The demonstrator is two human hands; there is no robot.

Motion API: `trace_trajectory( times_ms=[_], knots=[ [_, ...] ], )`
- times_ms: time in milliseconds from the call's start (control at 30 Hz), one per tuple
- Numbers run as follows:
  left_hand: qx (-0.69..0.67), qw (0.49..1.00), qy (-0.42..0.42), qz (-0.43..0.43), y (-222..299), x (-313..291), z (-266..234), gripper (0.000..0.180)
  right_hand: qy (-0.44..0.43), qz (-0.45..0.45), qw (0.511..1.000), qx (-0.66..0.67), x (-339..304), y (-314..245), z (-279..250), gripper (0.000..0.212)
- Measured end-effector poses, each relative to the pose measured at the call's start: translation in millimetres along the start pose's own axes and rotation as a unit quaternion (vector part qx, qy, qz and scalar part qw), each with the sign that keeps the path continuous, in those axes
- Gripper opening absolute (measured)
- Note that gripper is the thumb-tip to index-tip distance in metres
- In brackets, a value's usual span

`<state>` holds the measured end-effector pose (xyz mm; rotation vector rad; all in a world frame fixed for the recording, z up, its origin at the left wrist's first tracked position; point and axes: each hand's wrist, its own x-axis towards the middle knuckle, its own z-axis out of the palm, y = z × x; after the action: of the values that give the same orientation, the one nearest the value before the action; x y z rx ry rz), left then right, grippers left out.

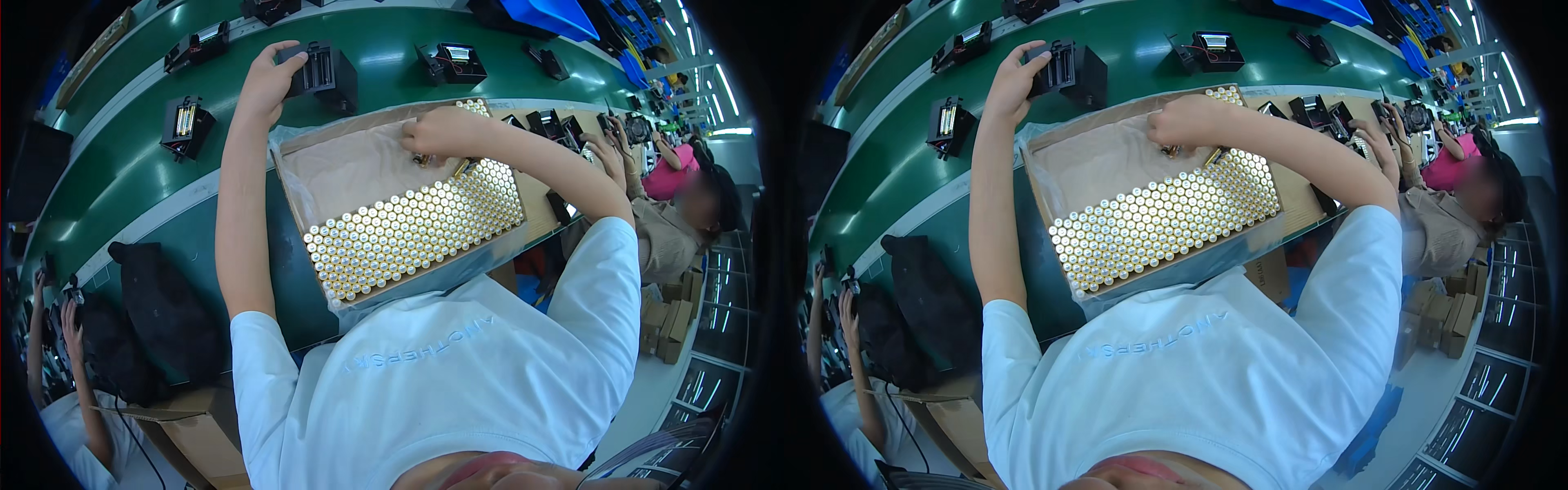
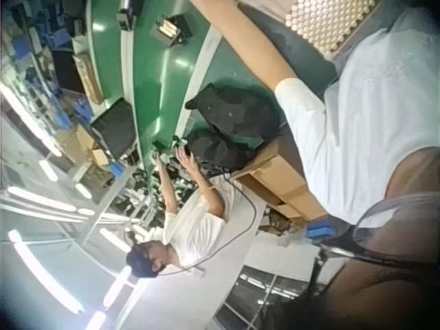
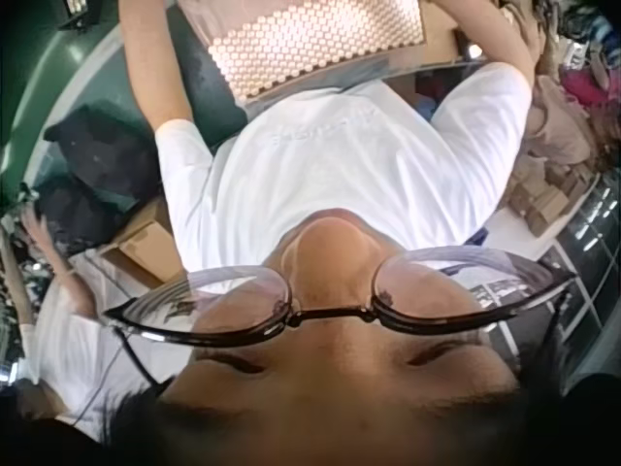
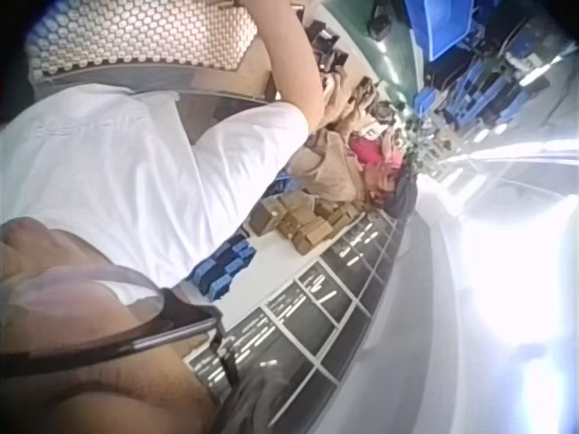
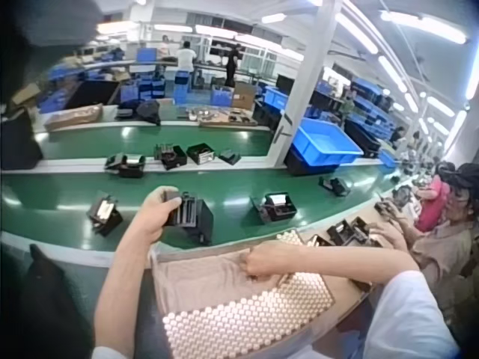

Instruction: The worker is assembling small gold-colored connectors into black plastic housings on an assembly line.

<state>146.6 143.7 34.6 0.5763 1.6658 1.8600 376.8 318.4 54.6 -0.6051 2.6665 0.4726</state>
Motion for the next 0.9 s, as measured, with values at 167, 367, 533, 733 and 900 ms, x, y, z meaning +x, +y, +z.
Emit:
trace_trajectory(
  times_ms=[167,367,533,733,900],
  knots=[
    [-0.046,0.994,0.079,0.052,18.1,-1.9,-9.6,0.033,-0.036,-0.017,0.987,0.153,7.3,8.7,19.0,0.009],
    [-0.078,0.982,0.110,0.129,23.3,-0.4,-22.0,0.035,0.153,-0.028,0.942,0.298,22.1,22.0,-29.4,0.016],
    [-0.075,0.987,0.087,0.109,16.8,1.9,-13.6,0.040,0.292,0.131,0.771,0.550,60.5,23.2,-88.3,0.025],
    [-0.124,0.988,0.079,0.047,25.9,-10.4,8.1,0.041,0.366,0.235,0.803,0.407,104.2,33.5,-113.6,0.029],
    [-0.170,0.980,0.099,0.033,24.7,-10.1,13.7,0.041,0.365,0.259,0.826,0.343,117.2,30.7,-111.3,0.030]
  ],
)
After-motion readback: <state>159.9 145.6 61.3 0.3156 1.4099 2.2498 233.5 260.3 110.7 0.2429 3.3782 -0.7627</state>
